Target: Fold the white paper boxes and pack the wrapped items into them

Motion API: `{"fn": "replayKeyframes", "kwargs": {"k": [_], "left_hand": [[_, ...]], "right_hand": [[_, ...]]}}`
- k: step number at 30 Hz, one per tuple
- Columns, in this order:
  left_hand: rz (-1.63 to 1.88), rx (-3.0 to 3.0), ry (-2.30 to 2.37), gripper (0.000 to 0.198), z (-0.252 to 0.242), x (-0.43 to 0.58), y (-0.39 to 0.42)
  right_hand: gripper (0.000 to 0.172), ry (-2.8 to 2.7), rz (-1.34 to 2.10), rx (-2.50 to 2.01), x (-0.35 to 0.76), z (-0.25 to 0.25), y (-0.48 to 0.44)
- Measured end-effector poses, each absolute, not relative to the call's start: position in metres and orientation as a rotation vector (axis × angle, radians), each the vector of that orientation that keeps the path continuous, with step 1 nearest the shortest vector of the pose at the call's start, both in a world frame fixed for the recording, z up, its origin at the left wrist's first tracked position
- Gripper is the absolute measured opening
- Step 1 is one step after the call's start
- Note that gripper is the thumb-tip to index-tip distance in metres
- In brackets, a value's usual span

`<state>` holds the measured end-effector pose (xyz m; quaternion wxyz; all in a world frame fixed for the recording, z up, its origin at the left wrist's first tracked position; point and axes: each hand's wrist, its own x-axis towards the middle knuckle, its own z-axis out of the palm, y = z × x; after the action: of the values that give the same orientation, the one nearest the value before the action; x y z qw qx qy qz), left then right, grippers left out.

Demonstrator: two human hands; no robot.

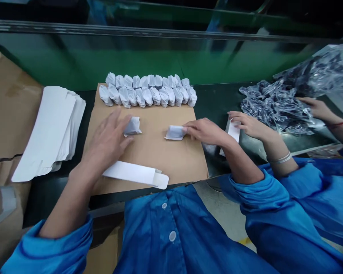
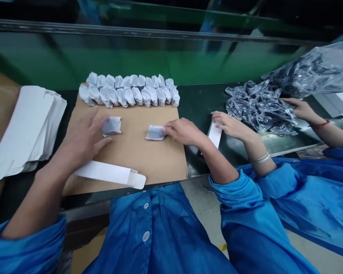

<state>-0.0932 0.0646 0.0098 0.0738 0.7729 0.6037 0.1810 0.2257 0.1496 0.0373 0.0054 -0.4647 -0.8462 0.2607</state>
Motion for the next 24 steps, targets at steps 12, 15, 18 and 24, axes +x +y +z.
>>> {"fn": "replayKeyframes", "kwargs": {"k": [12,15,18,24], "left_hand": [[0.261,2.484,1.768,0.056,-0.002,-0.06,-0.01],[0.198,2.523,1.676,0.056,0.005,-0.045,0.0],[0.17,2.576,1.502,0.044,0.009,-0.037,0.005],[0.367,2.602,1.351,0.036,0.005,-0.04,-0.003]], "right_hand": [[0.036,-2.826,0.216,-1.227,0.21,0.015,0.134],[0.034,-2.817,0.314,-1.193,0.214,0.02,0.125],[0.033,-2.676,0.501,-1.196,0.217,0.026,0.11],[0.034,-2.695,0.892,-0.825,0.209,0.025,0.074]]}}
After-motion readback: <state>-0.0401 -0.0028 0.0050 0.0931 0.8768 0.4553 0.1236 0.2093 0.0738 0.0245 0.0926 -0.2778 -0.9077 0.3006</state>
